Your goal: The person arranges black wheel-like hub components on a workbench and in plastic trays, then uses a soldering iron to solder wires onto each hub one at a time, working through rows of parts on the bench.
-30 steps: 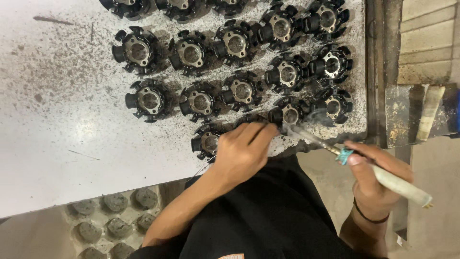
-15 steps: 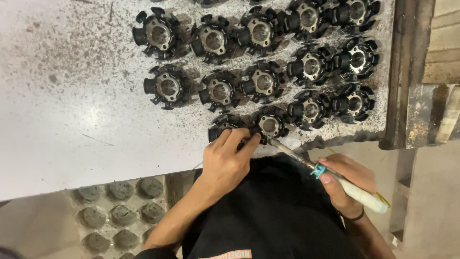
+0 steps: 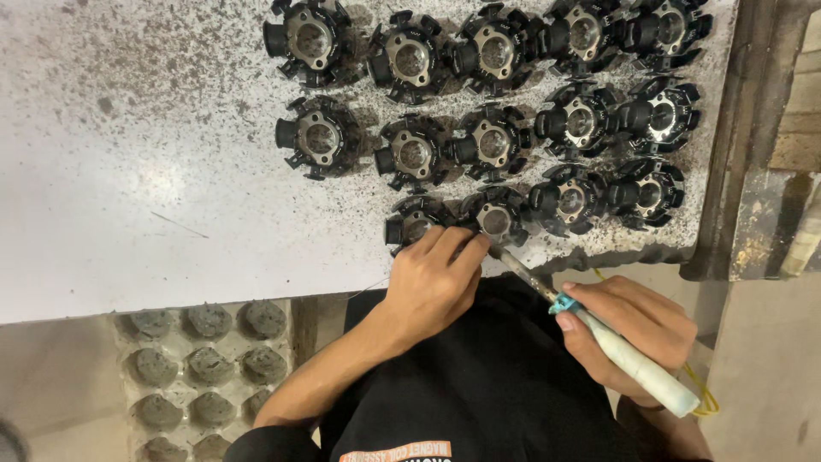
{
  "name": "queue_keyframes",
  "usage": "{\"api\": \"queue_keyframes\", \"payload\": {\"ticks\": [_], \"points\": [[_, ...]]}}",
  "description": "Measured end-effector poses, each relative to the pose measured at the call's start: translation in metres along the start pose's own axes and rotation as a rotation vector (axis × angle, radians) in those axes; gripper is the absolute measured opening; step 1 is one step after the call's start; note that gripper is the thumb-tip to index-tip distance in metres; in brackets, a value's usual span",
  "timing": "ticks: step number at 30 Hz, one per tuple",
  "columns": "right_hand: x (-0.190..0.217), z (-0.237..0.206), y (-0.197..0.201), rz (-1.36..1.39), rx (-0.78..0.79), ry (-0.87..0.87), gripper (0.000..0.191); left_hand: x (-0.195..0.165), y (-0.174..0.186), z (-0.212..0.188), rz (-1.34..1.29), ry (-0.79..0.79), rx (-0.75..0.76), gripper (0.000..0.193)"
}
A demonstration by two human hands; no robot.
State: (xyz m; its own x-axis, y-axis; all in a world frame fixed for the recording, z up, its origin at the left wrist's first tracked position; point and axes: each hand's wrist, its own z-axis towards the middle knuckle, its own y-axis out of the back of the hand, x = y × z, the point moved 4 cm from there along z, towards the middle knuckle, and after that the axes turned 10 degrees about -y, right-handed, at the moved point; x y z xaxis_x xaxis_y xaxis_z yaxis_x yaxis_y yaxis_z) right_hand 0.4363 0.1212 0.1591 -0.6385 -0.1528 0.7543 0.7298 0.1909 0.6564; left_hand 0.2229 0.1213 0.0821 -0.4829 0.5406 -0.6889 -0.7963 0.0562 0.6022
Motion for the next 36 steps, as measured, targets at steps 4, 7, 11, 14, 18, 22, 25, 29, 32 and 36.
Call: {"api": "queue_keyframes", "payload": {"ticks": [4, 7, 11, 14, 18, 22, 25, 29, 32, 36], "points": [[-0.010, 0.003, 0.007, 0.043, 0.025, -0.042, 0.026, -0.006, 0.009, 0.007, 0.004, -0.041, -0.021, 0.042], [-0.035, -0.004, 0.023, 0.192, -0.056, -0.179, 0.028, -0.017, 0.036, 0.015, 0.035, -0.015, 0.003, 0.032], [-0.075, -0.011, 0.010, 0.694, -0.280, -0.234, 0.028, -0.029, 0.090, 0.026, 0.008, -0.124, -0.140, 0.031], [-0.088, -0.007, -0.007, 0.675, -0.374, -0.136, 0.031, -0.011, 0.088, 0.044, 0.170, -0.184, -0.271, 0.035], [-0.084, 0.008, -0.017, 0.411, -0.431, 0.031, 0.033, 0.028, 0.039, 0.054, 0.267, 0.066, -0.154, 0.039], [-0.076, 0.023, -0.019, 0.266, -0.354, 0.004, 0.031, 0.044, 0.018, 0.042, 0.261, 0.125, -0.152, 0.031], [-0.068, 0.033, -0.021, 0.224, -0.297, -0.009, 0.031, 0.046, 0.017, 0.039, 0.250, 0.114, -0.177, 0.027], [-0.056, 0.041, -0.016, 0.215, -0.251, -0.051, 0.032, 0.047, 0.015, 0.044, 0.194, 0.096, -0.125, 0.028], [-0.049, 0.042, -0.010, 0.146, -0.222, -0.088, 0.031, 0.048, 0.017, 0.045, 0.188, 0.114, -0.118, 0.027], [-0.041, 0.045, -0.008, 0.110, -0.222, -0.074, 0.030, 0.047, 0.022, 0.043, 0.203, 0.094, -0.157, 0.027]]}}
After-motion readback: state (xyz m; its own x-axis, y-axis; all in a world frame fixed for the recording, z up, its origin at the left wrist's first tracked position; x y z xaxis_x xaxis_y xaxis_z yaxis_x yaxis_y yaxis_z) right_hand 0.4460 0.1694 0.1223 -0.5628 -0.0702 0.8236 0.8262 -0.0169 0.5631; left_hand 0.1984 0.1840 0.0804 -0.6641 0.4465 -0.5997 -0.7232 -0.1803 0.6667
